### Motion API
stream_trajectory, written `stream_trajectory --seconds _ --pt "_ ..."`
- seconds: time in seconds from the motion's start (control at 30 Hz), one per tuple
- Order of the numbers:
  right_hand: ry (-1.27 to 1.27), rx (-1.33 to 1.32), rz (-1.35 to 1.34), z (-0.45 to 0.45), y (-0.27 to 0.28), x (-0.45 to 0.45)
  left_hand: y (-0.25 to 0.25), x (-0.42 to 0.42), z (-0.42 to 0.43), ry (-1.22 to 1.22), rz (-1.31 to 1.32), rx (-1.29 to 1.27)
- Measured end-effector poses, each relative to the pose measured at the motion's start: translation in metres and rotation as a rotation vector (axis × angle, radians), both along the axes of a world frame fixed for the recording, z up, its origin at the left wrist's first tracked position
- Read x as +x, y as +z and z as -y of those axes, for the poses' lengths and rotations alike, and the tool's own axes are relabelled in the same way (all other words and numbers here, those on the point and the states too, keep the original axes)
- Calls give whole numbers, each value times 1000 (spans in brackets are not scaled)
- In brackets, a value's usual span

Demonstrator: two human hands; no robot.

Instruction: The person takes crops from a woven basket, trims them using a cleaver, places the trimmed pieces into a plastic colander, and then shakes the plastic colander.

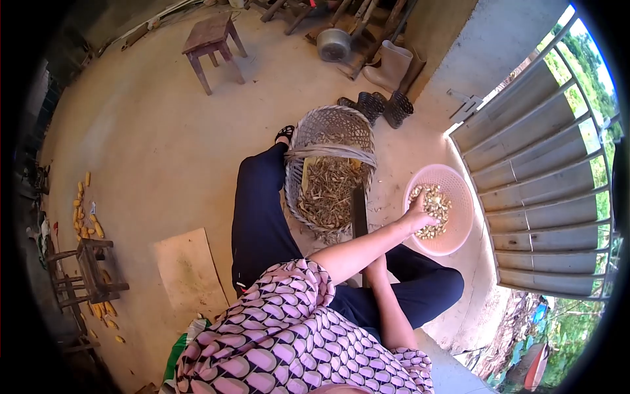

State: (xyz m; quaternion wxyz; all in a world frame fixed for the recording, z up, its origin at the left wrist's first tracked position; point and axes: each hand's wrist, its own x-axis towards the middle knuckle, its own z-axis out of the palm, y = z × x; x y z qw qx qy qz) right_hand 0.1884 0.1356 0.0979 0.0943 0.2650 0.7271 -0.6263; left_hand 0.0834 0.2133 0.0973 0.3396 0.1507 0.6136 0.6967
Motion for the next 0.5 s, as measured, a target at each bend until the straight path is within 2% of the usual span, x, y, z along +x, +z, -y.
stream_trajectory --seconds 0.03,0.07,0.1,0.13,0.2,0.27,0.33,0.37,0.43,0.5 --pt "45 83 -26 -2 3 -1 10 3 12 -52 90 -3" --pt "-92 -52 20 -3 -6 2 17 0 26 -56 102 -6" --pt "-232 -193 70 -1 -12 5 19 -5 43 -126 285 29" --pt "-244 -182 64 -1 -2 3 16 -9 60 -191 472 61" --pt "-265 -235 60 -2 3 0 -35 -22 88 87 287 125" --pt "-270 -214 80 -2 -1 -1 -38 -52 126 477 350 161" --pt "-286 -279 29 -2 -1 -1 -72 -85 156 925 242 106" --pt "-286 -290 48 -2 5 -5 -78 -102 170 1039 238 84" --pt "-278 -297 70 -1 8 -11 -103 -126 191 1091 226 37" --pt "-258 -299 87 -1 9 -18 -155 -139 204 1042 243 -113"
